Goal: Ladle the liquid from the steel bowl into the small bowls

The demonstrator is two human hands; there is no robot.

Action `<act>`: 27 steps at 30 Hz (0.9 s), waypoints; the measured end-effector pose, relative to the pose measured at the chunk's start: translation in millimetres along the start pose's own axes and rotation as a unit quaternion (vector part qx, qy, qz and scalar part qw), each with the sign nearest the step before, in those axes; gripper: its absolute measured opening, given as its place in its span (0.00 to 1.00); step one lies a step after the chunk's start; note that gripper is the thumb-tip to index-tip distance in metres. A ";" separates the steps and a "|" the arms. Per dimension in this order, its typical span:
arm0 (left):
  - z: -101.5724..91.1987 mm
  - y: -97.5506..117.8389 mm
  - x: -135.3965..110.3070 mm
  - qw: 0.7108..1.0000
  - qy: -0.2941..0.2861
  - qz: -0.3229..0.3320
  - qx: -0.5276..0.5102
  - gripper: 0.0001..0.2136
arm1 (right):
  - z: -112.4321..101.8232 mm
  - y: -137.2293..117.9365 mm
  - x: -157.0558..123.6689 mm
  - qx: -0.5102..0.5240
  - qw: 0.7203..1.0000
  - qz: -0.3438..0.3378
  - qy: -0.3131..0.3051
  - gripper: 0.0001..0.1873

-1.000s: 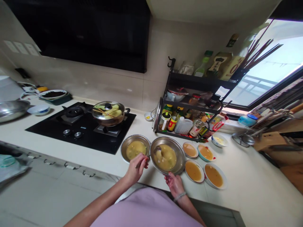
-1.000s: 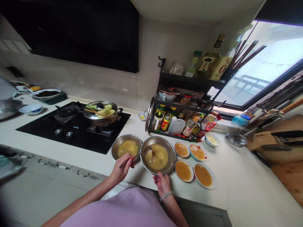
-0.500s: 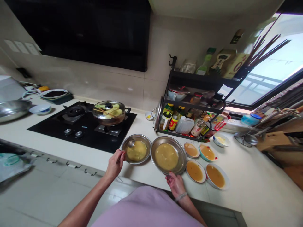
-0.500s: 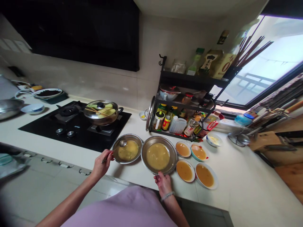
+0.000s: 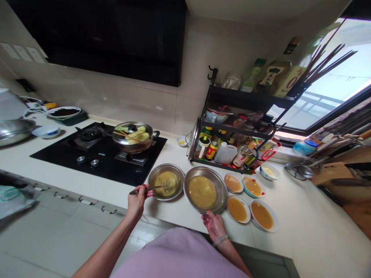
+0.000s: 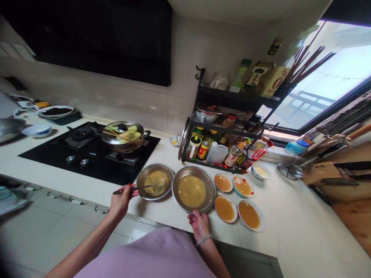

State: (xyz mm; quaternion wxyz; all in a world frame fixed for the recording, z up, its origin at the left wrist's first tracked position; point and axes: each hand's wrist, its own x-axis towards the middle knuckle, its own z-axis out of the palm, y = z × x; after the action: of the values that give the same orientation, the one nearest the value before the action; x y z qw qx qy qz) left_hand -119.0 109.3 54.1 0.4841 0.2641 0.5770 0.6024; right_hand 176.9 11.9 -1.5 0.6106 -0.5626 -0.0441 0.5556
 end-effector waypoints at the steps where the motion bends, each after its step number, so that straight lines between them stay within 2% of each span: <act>1: 0.3 3.0 -0.9 1.000 -0.001 0.003 0.000 0.07 | 0.3 -0.1 -0.1 0.001 1.000 -0.001 0.003 0.30; 5: 5.2 18.3 -6.1 1.000 -0.005 0.013 0.008 0.09 | 1.9 -0.3 -0.5 0.006 1.000 0.000 0.009 0.31; 11: 20.1 37.6 -18.6 0.999 -0.045 0.019 0.000 0.13 | 1.4 0.8 -0.2 0.009 1.000 -0.006 0.010 0.31; 15: 37.1 42.2 -32.4 0.995 -0.095 0.035 0.003 0.17 | 0.5 1.8 0.7 0.006 1.000 -0.007 0.004 0.31; 19: 55.0 34.2 -50.1 0.982 -0.176 0.061 0.046 0.17 | 0.2 2.5 2.0 0.007 1.000 -0.007 0.007 0.31; 22: 61.0 25.0 -63.8 0.949 -0.258 0.150 0.106 0.14 | -0.1 3.2 3.0 0.008 1.000 -0.004 0.008 0.31; 25: 58.5 21.9 -72.9 0.868 -0.338 0.314 0.181 0.10 | -0.3 3.3 3.1 0.012 1.000 -0.002 0.010 0.31; 27: 53.8 23.5 -73.4 0.819 -0.356 0.399 0.208 0.08 | 0.0 2.8 2.2 0.014 1.000 -0.002 0.011 0.31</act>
State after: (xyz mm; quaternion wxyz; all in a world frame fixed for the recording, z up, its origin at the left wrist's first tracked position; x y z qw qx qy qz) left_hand -49.6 70.9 104.6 0.3066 0.7618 0.3203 0.4723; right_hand 176.0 12.8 -4.8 0.6200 -0.5600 -0.0313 0.5486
